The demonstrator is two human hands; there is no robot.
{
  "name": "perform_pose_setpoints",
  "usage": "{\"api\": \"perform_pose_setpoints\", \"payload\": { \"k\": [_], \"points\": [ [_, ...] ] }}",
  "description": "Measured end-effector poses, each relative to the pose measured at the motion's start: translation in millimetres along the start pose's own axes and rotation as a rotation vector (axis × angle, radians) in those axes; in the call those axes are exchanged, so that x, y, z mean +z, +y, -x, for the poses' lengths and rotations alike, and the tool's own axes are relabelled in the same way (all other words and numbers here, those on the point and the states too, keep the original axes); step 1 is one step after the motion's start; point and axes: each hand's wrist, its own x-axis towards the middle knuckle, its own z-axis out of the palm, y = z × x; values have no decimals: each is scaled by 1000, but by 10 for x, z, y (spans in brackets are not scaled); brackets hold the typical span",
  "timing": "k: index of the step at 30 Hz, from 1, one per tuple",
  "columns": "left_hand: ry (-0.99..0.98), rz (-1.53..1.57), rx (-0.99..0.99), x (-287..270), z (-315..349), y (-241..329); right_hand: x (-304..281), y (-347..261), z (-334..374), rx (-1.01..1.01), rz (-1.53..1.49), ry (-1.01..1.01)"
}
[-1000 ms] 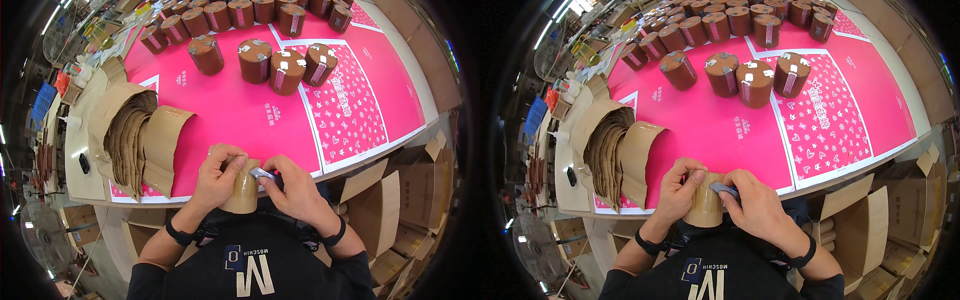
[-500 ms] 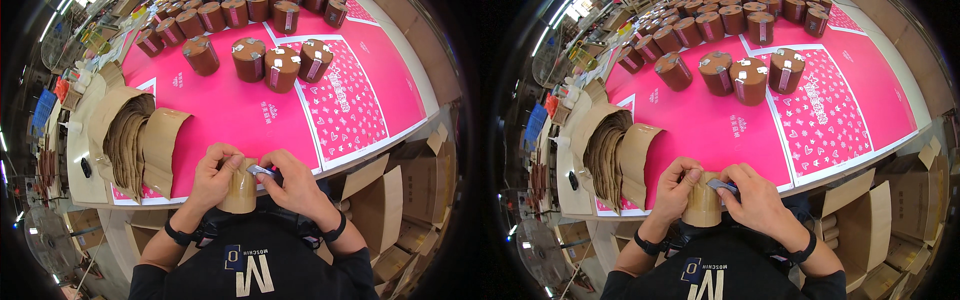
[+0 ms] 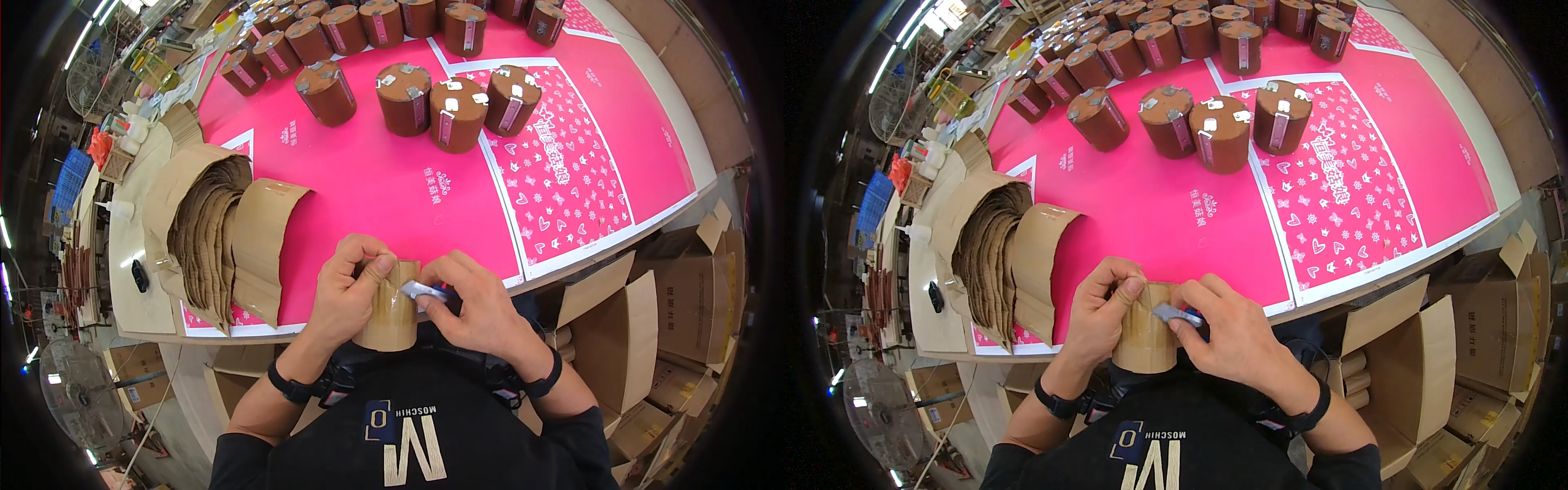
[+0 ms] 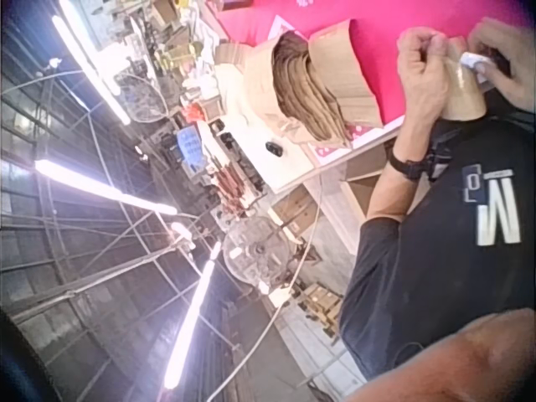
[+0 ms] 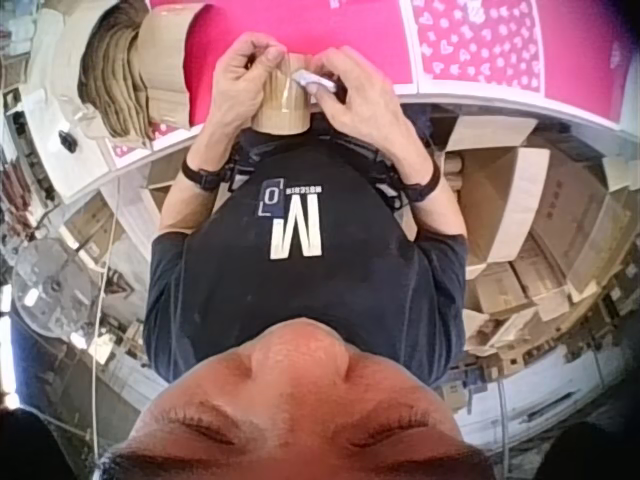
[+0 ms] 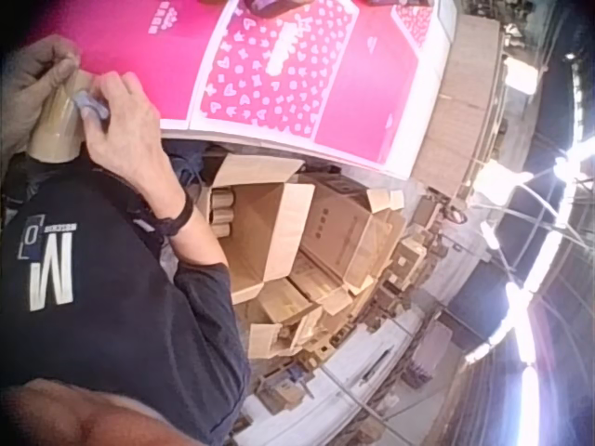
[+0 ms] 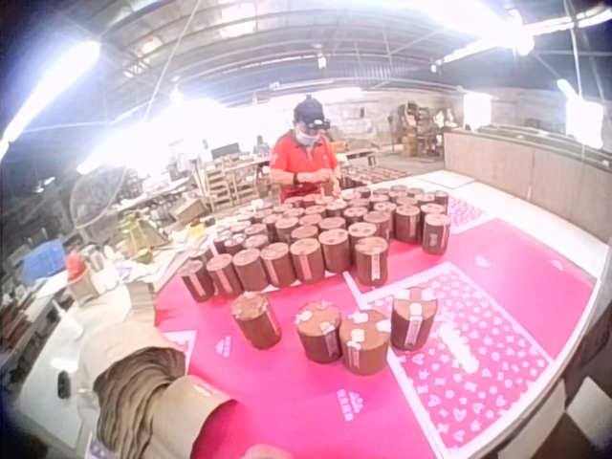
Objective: The person prepares cardboard pieces by hand and with a tool, then stacks the cardboard pieces and places them into a cardboard box.
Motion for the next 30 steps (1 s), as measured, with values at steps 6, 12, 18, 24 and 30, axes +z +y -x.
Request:
{"api": "perform_pose_setpoints", "payload": {
  "k": [6, 12, 18, 24, 30],
  "points": [
    [-2, 85, -67, -43, -25, 1, 61, 2, 77, 0, -22, -58],
    [-26, 230, -115, -29, -48, 151, 2, -50, 263, -59, -44, -298],
    [3, -60, -108, -203, -1, 54, -412, 152, 208, 133, 97, 115],
    [-45, -255, -262, -281, 200, 343, -1134, 1024, -6, 295, 717, 579],
    [-201, -339, -87, -305, 405, 330, -339, 78, 105, -168, 378, 145]
  ]
}}
